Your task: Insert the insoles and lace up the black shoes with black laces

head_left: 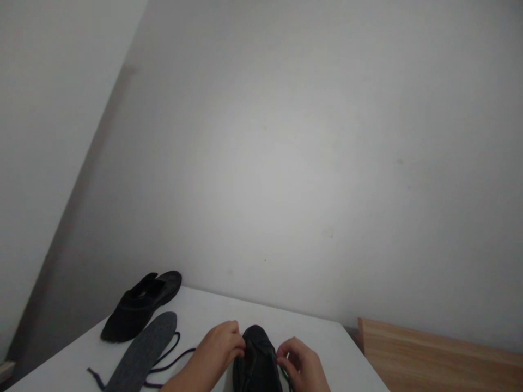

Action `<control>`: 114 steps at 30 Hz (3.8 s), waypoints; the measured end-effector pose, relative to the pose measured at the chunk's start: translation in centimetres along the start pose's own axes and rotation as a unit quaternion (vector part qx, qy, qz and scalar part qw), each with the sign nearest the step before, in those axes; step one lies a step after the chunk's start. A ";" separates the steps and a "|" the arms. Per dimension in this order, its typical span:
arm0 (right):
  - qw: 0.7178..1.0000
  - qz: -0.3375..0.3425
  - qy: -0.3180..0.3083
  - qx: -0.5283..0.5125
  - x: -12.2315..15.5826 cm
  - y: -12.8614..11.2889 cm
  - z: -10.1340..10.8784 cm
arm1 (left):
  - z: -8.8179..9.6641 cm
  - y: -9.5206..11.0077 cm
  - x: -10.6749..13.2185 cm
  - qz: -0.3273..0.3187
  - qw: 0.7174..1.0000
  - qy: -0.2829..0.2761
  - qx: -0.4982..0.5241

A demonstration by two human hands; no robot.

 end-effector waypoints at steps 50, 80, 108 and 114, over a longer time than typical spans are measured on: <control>0.985 0.087 0.121 -0.092 -3.4 -8.2 4.4 | 8.7 7.0 1.1 -0.003 0.972 0.059 0.226; 0.997 0.012 -0.040 -0.059 -1.5 -2.7 1.8 | 1.7 0.1 -0.1 0.035 0.979 0.002 0.199; 0.912 -0.064 -0.123 -0.385 -0.3 -4.6 2.4 | 1.7 2.9 2.9 0.082 0.750 -0.270 0.598; 0.873 -0.047 -0.117 -0.471 0.1 -5.0 2.7 | 1.8 2.1 3.0 0.049 0.699 -0.295 0.650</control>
Point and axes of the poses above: each hand's wrist, its own x-axis away from the middle knuckle, its own z-axis out of the back of the hand, y = z × x, the point moved 5 cm from there along -x, towards the middle knuckle, and after that the axes turned 13 degrees about z, right-handed, at the moved point
